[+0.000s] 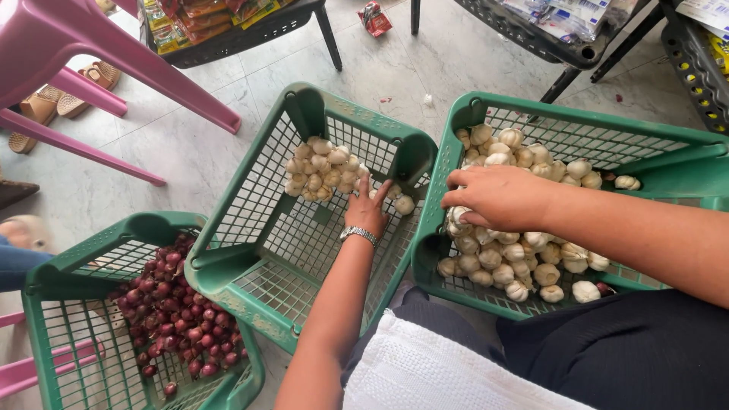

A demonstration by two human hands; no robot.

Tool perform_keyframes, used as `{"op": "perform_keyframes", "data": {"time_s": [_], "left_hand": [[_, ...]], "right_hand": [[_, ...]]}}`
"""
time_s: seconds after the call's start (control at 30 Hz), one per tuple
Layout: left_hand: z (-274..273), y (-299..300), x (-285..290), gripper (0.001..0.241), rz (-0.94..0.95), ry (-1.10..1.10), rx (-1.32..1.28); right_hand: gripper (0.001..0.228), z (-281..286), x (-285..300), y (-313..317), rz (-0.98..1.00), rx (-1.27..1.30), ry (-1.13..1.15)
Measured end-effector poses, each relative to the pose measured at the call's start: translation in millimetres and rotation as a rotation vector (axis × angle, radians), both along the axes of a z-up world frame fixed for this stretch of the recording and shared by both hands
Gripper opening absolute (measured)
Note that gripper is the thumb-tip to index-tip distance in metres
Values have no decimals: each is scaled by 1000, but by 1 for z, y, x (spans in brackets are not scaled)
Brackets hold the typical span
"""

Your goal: Sorting garlic bulbs between crates in a store backroom.

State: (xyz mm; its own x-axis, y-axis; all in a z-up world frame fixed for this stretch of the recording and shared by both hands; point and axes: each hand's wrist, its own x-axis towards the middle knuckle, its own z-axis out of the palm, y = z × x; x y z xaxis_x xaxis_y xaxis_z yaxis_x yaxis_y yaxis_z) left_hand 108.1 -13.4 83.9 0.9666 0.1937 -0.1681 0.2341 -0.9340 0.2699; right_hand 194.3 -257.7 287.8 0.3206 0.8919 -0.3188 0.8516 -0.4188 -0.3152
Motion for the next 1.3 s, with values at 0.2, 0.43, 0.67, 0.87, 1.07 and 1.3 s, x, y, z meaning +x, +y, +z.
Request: {"op": "perform_keyframes", "data": {"time_s": [0.2, 0.43, 0.67, 0.87, 1.07, 1.3], "left_hand": [[-35, 5, 2, 78, 23, 50, -50], [-27, 10, -2, 77, -26, 148, -16], [-49, 1, -18, 59, -103, 1, -15], [-35, 4, -26, 46, 168, -171, -479], [115, -36, -27, 59, 529, -133, -1893], [148, -61, -30, 67, 316, -84, -2258]], "right_hand": [[41, 1, 0, -1, 3, -36, -1], [43, 9, -2, 5, -27, -61, 16], [42, 5, -2, 6, -4, 11, 13], [39, 4, -1, 3, 8, 168, 1], [53, 23, -10, 14, -46, 352, 82], [43, 28, -7, 8, -193, 374, 257]]}}
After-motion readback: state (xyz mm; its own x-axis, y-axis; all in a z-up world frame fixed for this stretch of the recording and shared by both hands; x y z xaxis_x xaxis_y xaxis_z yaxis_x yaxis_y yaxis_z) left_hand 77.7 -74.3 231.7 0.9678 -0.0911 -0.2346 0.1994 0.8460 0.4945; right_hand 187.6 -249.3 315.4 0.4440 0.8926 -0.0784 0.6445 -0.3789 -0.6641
